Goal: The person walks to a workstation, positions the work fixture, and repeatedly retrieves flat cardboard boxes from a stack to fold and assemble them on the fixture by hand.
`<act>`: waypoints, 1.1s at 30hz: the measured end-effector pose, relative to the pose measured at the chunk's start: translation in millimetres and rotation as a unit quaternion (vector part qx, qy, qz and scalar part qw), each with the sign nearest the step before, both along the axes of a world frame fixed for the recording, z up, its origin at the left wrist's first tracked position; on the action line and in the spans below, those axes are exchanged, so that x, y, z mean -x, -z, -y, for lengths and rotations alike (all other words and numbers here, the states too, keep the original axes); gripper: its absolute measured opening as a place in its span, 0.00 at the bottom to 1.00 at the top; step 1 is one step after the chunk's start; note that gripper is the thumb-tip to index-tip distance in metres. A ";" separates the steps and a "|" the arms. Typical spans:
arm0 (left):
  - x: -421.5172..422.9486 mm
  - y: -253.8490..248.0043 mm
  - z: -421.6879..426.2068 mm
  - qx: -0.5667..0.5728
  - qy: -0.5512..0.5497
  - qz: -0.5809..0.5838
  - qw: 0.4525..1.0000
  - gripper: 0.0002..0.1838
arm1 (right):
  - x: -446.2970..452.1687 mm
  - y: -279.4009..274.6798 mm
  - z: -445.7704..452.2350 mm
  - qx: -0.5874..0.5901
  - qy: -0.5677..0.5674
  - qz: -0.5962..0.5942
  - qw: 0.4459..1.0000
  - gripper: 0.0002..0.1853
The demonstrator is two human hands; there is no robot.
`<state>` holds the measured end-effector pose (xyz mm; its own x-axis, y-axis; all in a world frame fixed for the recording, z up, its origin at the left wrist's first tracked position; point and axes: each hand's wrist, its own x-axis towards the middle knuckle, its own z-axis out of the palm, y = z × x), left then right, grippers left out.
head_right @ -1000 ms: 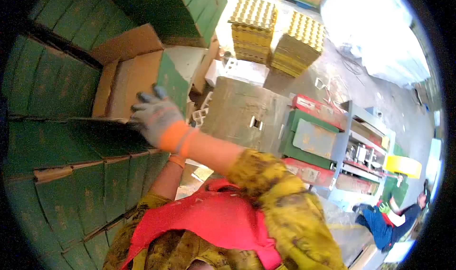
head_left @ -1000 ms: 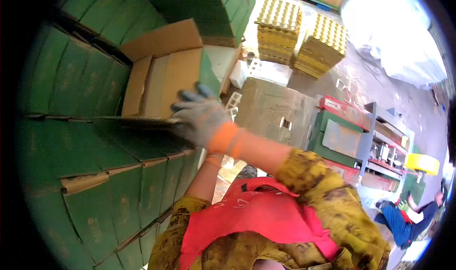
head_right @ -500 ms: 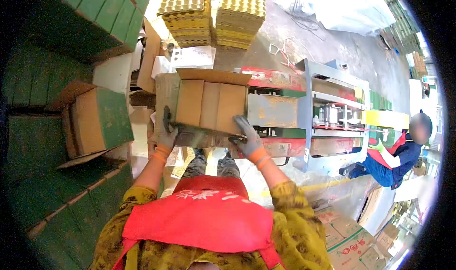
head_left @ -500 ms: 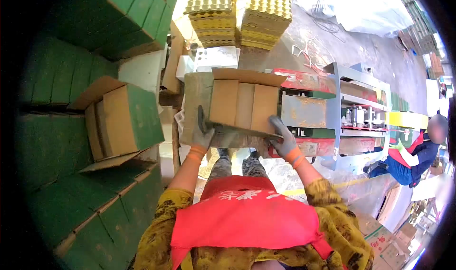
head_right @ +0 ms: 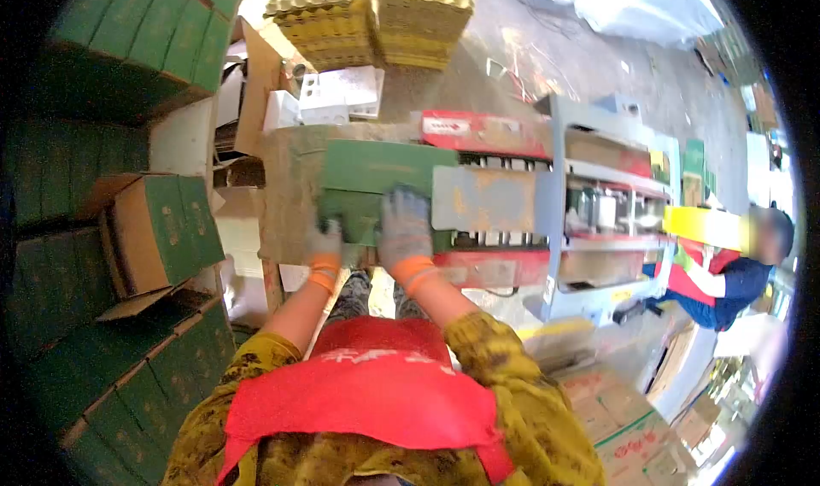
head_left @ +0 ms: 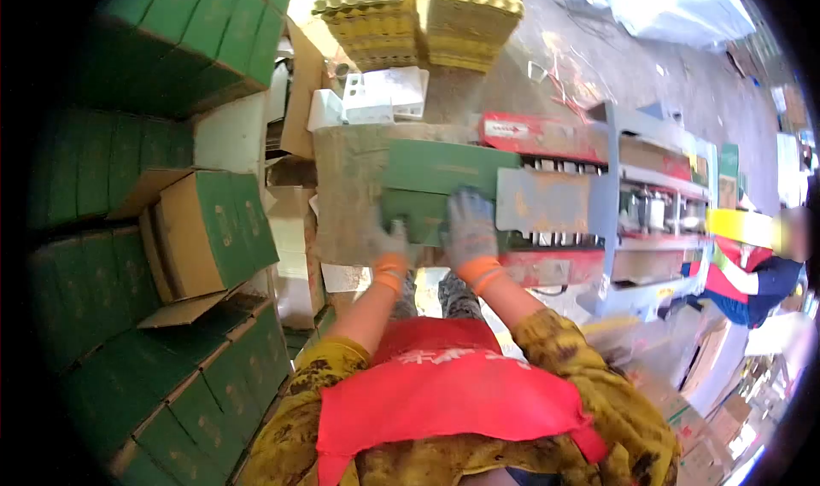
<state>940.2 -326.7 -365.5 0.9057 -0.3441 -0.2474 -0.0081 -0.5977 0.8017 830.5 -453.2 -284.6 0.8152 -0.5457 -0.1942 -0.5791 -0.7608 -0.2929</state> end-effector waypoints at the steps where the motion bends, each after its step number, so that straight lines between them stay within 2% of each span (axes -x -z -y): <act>1: 9.2 0.0 7.7 -0.017 0.030 -0.033 0.999 0.29 | -1.7 -14.1 3.0 -0.002 0.023 -0.024 0.999 0.38; 3: 5.9 -29.0 8.0 0.046 0.069 -0.158 0.984 0.27 | -16.2 -51.6 2.1 -0.029 -0.035 0.084 0.995 0.39; 4: 2.5 -8.4 0.4 0.126 0.052 -0.154 0.979 0.26 | -42.6 -71.5 2.9 -0.038 -0.073 0.151 0.985 0.40; 5: 2.1 33.4 -14.7 0.205 0.037 -0.145 0.967 0.25 | -69.9 -91.7 -7.9 -0.068 -0.117 0.210 0.968 0.42; 7: -22.2 0.2 -46.1 0.195 -0.011 -0.077 0.978 0.24 | -121.1 -132.0 -44.3 -0.136 -0.198 0.313 0.919 0.44; 10: -67.6 -42.0 -112.7 0.163 -0.057 -0.036 0.984 0.23 | -183.8 -175.2 -126.9 -0.225 -0.323 0.374 0.840 0.48; 11: -82.2 -54.5 -135.2 0.136 -0.061 -0.030 0.988 0.23 | -201.6 -175.9 -160.0 -0.191 -0.340 0.372 0.843 0.39; 14: -103.0 -75.6 -169.6 -0.010 -0.046 0.001 0.999 0.22 | -241.8 -139.8 -202.6 -0.164 -0.445 0.185 0.861 0.28; 17: -93.8 -90.0 -168.0 -0.198 0.016 0.043 0.979 0.21 | -186.6 -173.3 -147.2 -0.122 -0.310 0.285 0.899 0.19; 18: -90.9 -88.1 -173.2 0.006 -0.054 -0.042 0.998 0.20 | -161.4 -179.3 -118.1 -0.211 -0.252 0.299 0.896 0.21; 19: -94.4 -40.6 -188.8 0.108 -0.036 -0.038 0.993 0.22 | -135.4 -162.4 -95.3 -0.325 -0.146 0.309 0.882 0.20; 20: -87.1 -31.1 -191.0 0.201 -0.048 -0.072 0.976 0.25 | -106.3 -170.0 -70.1 -0.438 -0.050 0.306 0.844 0.19; 21: -80.0 -36.2 -187.8 0.237 -0.046 -0.089 0.966 0.29 | -79.7 -163.2 -53.0 -0.324 -0.035 0.281 0.903 0.16; 22: -74.2 -44.2 -183.8 0.249 -0.031 -0.090 0.964 0.34 | -51.9 -158.9 -31.5 -0.227 -0.149 0.258 0.927 0.15; 23: -69.0 -52.6 -175.8 0.237 -0.015 -0.079 0.968 0.39 | -28.9 -143.7 -24.4 -0.218 -0.132 0.265 0.930 0.14; 24: -65.6 -67.6 -161.8 0.191 0.027 -0.026 0.981 0.38 | -10.6 -126.2 -18.3 -0.193 -0.132 0.252 0.939 0.12; 25: -62.3 -82.5 -147.6 0.146 0.064 0.031 0.987 0.37 | 7.6 -93.5 -9.3 -0.174 -0.116 0.239 0.948 0.16; 26: -62.8 -98.2 -128.9 0.143 0.104 0.036 0.984 0.38 | 25.1 -63.7 -2.9 -0.157 -0.099 0.224 0.957 0.19; 28: -63.6 -79.0 -102.5 0.123 0.141 0.034 0.982 0.40 | 52.8 -34.8 -4.5 -0.199 0.008 0.192 0.961 0.26; 29: -65.1 -40.0 -92.4 0.108 0.142 0.027 0.984 0.40 | 59.2 -26.9 -5.5 -0.219 0.062 0.176 0.958 0.30; 30: -67.1 -15.9 -80.2 0.094 0.138 0.021 0.986 0.40 | 54.5 -30.7 -0.3 -0.218 0.088 0.228 0.945 0.32; 32: -55.8 -18.4 -50.7 0.065 0.045 -0.042 0.996 0.41 | 32.2 -64.7 3.5 -0.220 0.149 0.319 0.910 0.38; 33: -50.2 -18.2 -38.6 0.052 -0.003 -0.070 0.996 0.41 | 10.1 -86.7 16.4 -0.113 0.087 0.310 0.940 0.38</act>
